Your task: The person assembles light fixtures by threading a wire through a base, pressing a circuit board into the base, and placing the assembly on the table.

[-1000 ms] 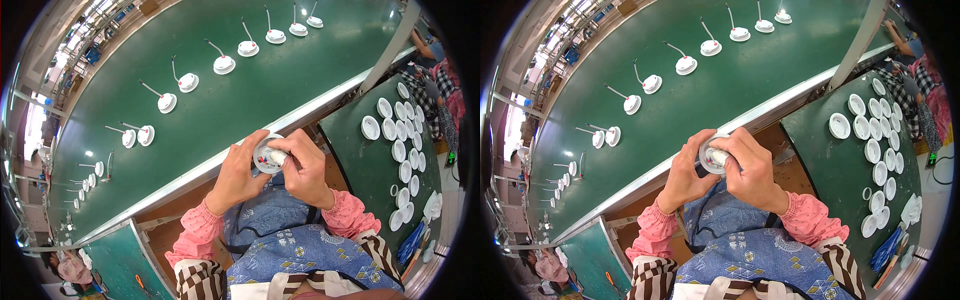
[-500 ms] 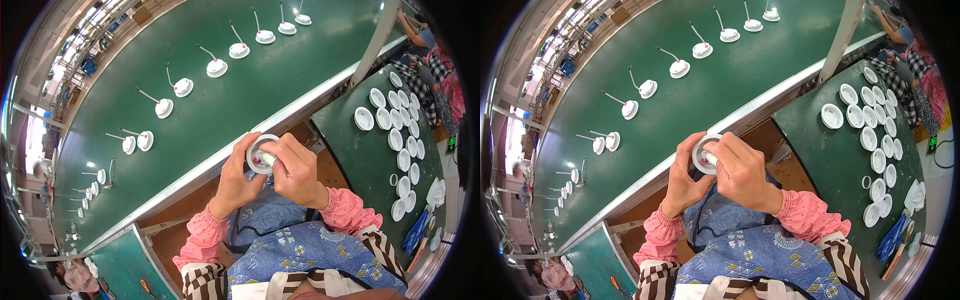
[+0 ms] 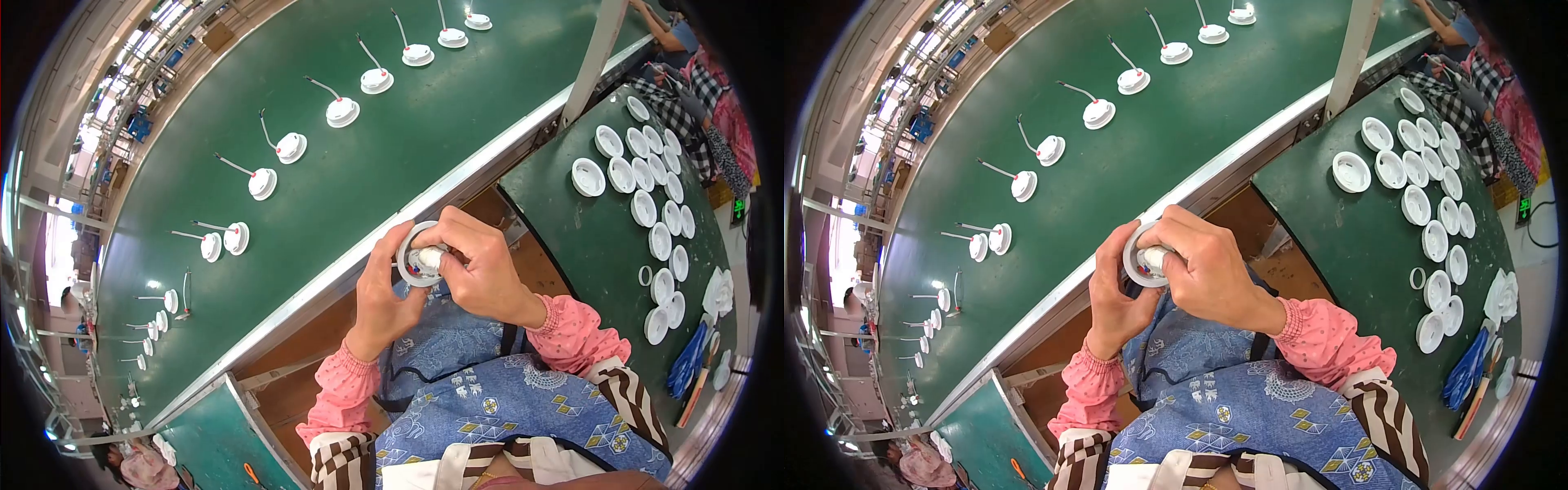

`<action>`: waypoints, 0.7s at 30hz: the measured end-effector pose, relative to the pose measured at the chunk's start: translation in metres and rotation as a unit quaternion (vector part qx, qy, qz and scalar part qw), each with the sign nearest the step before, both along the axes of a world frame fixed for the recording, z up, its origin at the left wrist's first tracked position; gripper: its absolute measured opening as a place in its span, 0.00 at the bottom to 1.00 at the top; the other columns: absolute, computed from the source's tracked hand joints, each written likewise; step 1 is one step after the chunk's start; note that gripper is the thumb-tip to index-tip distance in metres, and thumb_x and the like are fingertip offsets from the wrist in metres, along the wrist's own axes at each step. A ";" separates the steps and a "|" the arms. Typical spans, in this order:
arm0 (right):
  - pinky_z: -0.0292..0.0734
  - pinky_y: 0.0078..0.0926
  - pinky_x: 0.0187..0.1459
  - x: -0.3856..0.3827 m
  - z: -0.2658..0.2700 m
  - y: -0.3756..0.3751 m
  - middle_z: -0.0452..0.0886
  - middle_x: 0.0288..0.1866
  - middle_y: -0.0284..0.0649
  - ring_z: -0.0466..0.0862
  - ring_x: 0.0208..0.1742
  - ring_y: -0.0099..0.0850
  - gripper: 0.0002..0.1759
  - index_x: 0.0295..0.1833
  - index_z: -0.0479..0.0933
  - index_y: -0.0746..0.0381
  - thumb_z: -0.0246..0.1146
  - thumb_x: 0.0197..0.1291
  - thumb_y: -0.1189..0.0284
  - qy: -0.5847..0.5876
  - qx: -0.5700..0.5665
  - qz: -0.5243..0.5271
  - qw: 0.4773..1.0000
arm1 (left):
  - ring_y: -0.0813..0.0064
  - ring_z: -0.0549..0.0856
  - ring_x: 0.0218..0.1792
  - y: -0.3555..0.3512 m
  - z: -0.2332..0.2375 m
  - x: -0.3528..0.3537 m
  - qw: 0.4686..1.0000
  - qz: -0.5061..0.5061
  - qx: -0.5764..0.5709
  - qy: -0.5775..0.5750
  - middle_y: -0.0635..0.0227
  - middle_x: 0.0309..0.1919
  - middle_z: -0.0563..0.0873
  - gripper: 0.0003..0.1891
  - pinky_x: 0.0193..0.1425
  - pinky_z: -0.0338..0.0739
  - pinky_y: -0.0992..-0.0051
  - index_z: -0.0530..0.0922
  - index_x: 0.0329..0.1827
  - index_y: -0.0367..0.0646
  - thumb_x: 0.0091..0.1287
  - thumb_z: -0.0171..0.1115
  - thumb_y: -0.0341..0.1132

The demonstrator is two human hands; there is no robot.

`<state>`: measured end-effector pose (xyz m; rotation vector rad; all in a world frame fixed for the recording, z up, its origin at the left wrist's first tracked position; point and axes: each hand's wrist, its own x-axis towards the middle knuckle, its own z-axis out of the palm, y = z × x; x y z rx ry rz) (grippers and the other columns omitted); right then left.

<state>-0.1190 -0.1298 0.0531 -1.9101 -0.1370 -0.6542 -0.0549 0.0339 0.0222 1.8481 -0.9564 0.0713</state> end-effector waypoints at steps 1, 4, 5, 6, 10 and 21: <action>0.74 0.32 0.32 0.001 -0.001 0.001 0.76 0.34 0.43 0.79 0.32 0.38 0.16 0.43 0.81 0.66 0.57 0.48 0.89 -0.013 -0.012 -0.008 1.000 | 0.56 0.84 0.60 -0.001 -0.001 0.000 1.000 -0.002 -0.004 -0.002 0.53 0.62 0.80 0.41 0.63 0.79 0.66 0.69 0.72 0.37 0.50 0.73 0.21; 0.75 0.34 0.31 0.003 -0.009 0.007 0.76 0.33 0.42 0.79 0.31 0.40 0.17 0.43 0.81 0.66 0.58 0.45 0.90 -0.093 -0.060 -0.053 0.992 | 0.59 0.83 0.61 -0.002 -0.005 0.001 0.998 -0.025 -0.037 0.046 0.54 0.62 0.80 0.40 0.63 0.79 0.67 0.69 0.72 0.37 0.51 0.72 0.20; 0.76 0.35 0.30 0.003 -0.011 0.009 0.76 0.33 0.42 0.80 0.30 0.41 0.18 0.43 0.81 0.65 0.58 0.44 0.90 -0.126 -0.079 -0.072 0.986 | 0.60 0.83 0.61 -0.002 -0.005 0.002 0.996 -0.036 -0.051 0.071 0.55 0.62 0.80 0.40 0.63 0.79 0.67 0.69 0.72 0.37 0.51 0.72 0.20; 0.77 0.36 0.31 0.002 -0.011 0.009 0.76 0.34 0.42 0.80 0.32 0.41 0.17 0.42 0.80 0.65 0.60 0.43 0.88 -0.124 -0.097 -0.072 0.985 | 0.63 0.82 0.62 -0.002 -0.005 0.001 0.993 -0.044 -0.050 0.093 0.57 0.63 0.79 0.41 0.65 0.78 0.68 0.67 0.73 0.37 0.52 0.72 0.19; 0.78 0.38 0.32 -0.002 -0.009 0.007 0.77 0.37 0.42 0.82 0.35 0.41 0.17 0.42 0.79 0.64 0.65 0.42 0.85 -0.122 -0.146 -0.074 0.979 | 0.69 0.79 0.64 0.001 -0.001 -0.001 0.986 -0.068 -0.045 0.144 0.60 0.64 0.76 0.43 0.69 0.75 0.68 0.62 0.76 0.37 0.55 0.70 0.16; 0.76 0.32 0.36 -0.011 -0.011 -0.012 0.78 0.35 0.40 0.81 0.34 0.37 0.19 0.47 0.83 0.64 0.62 0.49 0.87 -0.021 -0.011 0.005 1.000 | 0.72 0.88 0.46 0.017 0.009 -0.003 0.974 -0.068 -0.043 0.214 0.62 0.41 0.87 0.41 0.53 0.83 0.75 0.57 0.78 0.36 0.59 0.61 0.11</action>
